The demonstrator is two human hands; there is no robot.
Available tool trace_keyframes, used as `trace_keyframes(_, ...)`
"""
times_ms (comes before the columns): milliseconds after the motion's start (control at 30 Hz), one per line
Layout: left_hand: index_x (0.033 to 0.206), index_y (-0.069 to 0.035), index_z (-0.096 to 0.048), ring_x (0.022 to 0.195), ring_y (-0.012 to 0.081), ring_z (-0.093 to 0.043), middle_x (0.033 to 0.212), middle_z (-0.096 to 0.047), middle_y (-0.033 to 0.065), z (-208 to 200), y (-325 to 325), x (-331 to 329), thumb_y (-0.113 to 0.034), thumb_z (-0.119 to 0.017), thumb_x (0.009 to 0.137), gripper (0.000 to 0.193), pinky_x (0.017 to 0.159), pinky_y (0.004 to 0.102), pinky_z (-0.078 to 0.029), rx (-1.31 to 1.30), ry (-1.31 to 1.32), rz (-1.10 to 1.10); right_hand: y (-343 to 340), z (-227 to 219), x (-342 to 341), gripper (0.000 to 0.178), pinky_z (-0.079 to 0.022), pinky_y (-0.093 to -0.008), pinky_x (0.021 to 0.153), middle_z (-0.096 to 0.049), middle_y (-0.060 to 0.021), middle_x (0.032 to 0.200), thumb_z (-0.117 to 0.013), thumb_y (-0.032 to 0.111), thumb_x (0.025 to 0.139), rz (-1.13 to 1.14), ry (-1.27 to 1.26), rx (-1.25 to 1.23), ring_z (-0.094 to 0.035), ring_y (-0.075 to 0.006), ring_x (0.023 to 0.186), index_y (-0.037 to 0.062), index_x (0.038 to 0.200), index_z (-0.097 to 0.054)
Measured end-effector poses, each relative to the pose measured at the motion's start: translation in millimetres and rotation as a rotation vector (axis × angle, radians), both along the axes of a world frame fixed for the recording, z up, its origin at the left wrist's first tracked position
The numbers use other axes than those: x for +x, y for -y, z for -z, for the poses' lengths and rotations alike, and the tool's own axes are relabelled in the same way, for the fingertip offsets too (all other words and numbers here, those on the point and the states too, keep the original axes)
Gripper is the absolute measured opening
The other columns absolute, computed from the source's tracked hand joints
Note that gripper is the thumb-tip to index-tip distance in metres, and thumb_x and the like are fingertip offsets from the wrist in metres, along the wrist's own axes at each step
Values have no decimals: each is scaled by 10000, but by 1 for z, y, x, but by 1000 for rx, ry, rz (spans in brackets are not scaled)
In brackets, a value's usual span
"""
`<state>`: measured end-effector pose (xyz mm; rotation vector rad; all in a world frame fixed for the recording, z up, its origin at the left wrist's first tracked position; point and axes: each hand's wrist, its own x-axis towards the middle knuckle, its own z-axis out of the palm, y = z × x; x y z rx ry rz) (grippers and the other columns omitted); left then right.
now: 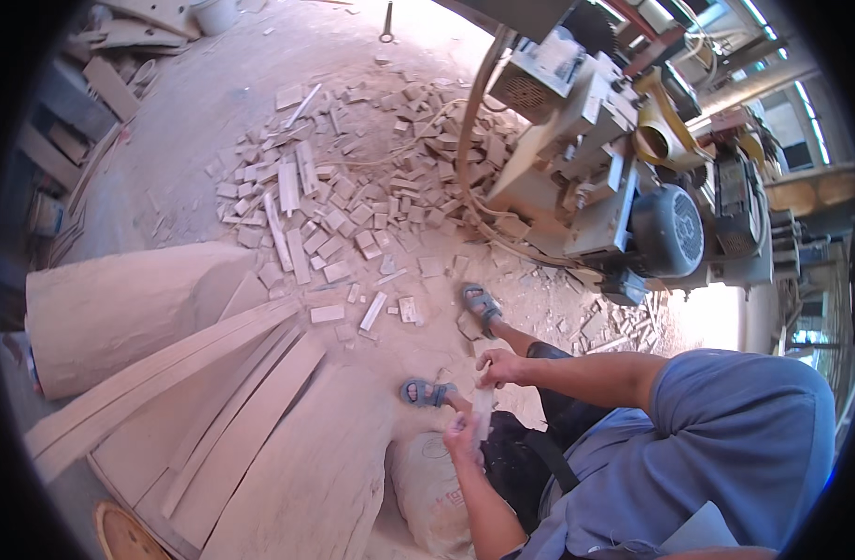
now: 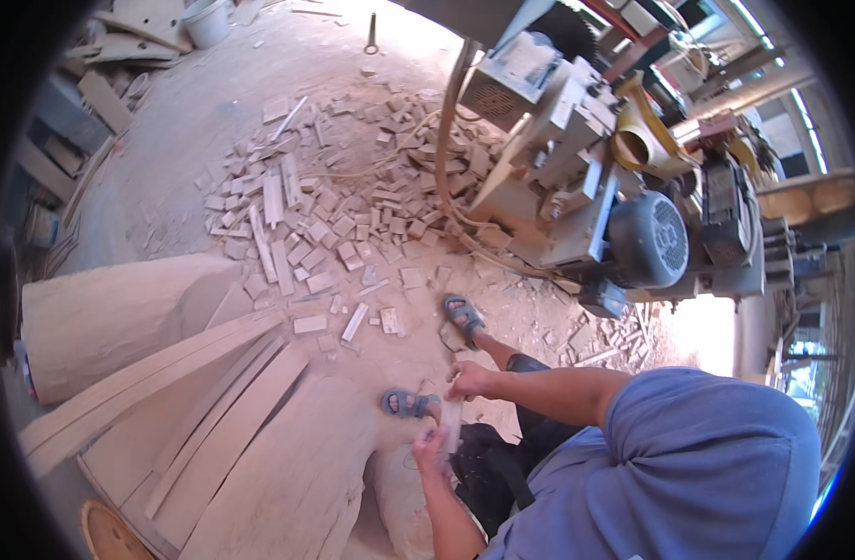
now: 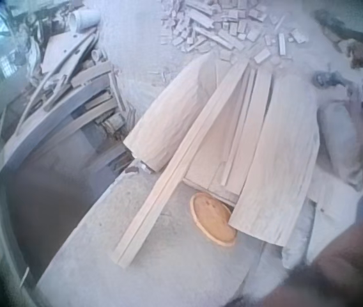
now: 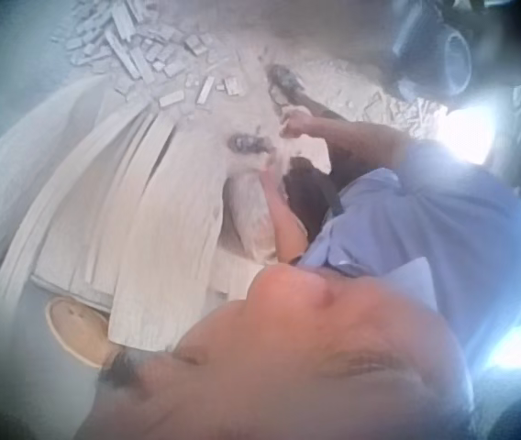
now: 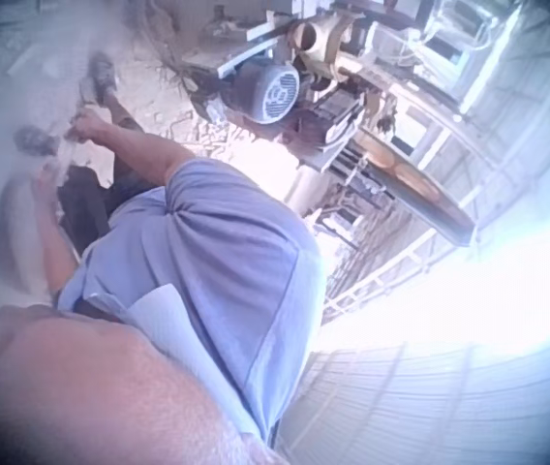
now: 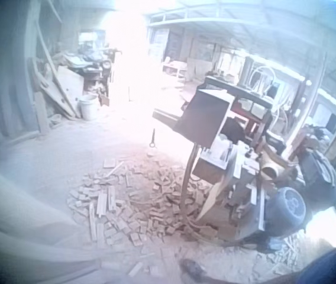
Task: The person picks up small wooden blocks and fits them into rectangular slots on a larger wooden board. They repeatedly test the fit of the blocks, remove them, and place them back into different slots on the board.
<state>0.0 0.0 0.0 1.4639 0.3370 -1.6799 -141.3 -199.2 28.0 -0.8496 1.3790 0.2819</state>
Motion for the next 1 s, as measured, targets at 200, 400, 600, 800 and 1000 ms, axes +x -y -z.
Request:
trace_keyframes(200,1345,115,-483,939,219,-677,1147,-651,150,-27,-5,14,-11,-804,842,609,832,325,-570,-154,15,-190,-5,-36,-35,539,-531,-291,576,-671,-70,847,-875,155,762,183,37,1,-661,-162,713,28,1214,-611)
trace_keyframes(400,1392,158,-428,999,293,-679,1197,-634,228,-52,14,38,-60,-759,900,632,882,427,-575,-108,88,-47,-48,-66,-62,572,-495,-300,587,-661,-71,882,-821,174,785,-238,331,167,-623,-160,701,35,1302,-619)
trace_keyframes(600,1384,160,-468,1035,293,-679,1222,-634,235,-54,30,14,-162,-721,968,583,870,389,-586,-162,240,267,-108,-99,-71,694,-501,-431,990,-725,-183,1133,-812,329,768,-292,254,-241,-681,-361,1076,26,1353,-593)
trace_keyframes(800,1420,160,-439,1092,305,-661,1241,-621,221,-89,15,-14,-211,-654,1020,586,952,429,-555,-277,124,223,-118,-138,-96,645,-570,-348,726,-738,-126,968,-788,301,792,-155,217,-86,-712,-205,781,60,1365,-617)
trace_keyframes(1000,904,-38,-661,580,91,-509,710,-601,6,-141,15,-101,-287,-649,1028,279,531,248,-369,-217,277,318,-157,-123,-187,481,-538,-387,873,-732,-154,1066,-784,268,831,-36,353,-124,-698,-271,1001,42,1240,-667)
